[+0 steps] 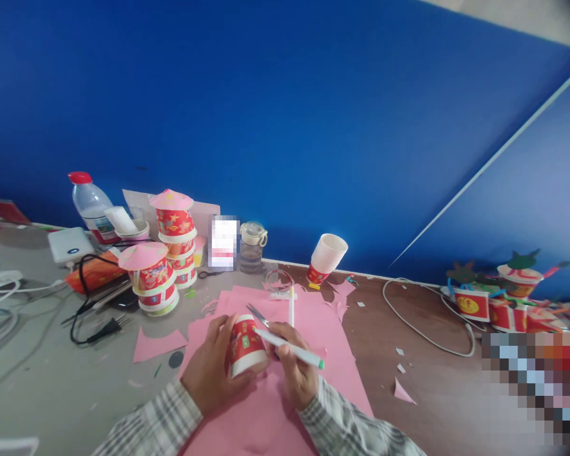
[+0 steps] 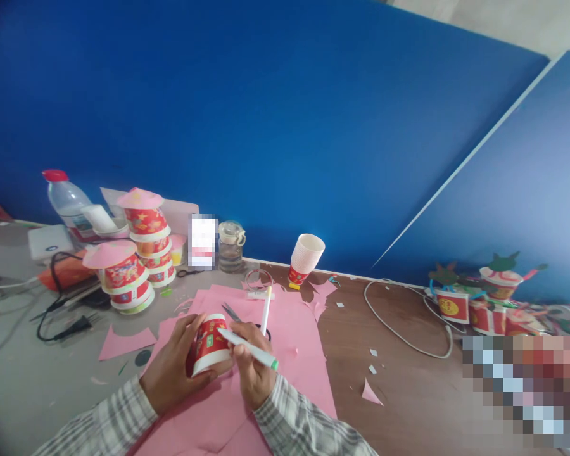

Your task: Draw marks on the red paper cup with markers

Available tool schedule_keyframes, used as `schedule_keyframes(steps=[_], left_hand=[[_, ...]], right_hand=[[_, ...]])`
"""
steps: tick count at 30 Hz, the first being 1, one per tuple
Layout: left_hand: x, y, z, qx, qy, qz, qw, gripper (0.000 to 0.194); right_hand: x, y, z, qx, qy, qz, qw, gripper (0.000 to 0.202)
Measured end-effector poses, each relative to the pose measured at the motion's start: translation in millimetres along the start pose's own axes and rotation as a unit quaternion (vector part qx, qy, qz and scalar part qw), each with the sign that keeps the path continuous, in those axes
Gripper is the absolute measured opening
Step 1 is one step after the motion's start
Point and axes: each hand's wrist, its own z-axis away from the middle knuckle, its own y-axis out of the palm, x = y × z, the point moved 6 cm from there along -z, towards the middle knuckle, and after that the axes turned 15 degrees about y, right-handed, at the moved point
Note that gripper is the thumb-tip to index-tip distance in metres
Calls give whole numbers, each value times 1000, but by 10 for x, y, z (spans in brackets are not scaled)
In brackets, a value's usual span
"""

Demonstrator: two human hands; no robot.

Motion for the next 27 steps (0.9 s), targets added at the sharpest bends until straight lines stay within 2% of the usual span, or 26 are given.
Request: schedule_keyframes(steps=[3,4,6,13,17,20,25,27], left_hand=[[-30,-41,-24,-10,1,-3,1000,96],[-32,-49,-27,-13,-1,-5,1000,95],[-28,-48,-26,-13,-2,-6,1000,94],[6,2,-2,14,-32,30,999,93],[-5,-8,-28,22,-40,62,997,91],[13,-7,-36,20,-46,62,997,97],[21,-4,-37,16,-47,33,998,91],[3,-9,-50,15,-40,37,998,86]], right_hand=[[134,29,89,23,-143,102,984,36],[160,38,117,27,-174,120,977,36],[180,66,145,36,-193,142,970,34],[121,169,136,60,-119,158,978,42],[20,163,118,56,-108,138,983,41],[-30,153,86,55,-92,107,988,37],[-52,67,-5,20,0,24,1000,25],[-76,54,-27,25,44,-5,999,21]])
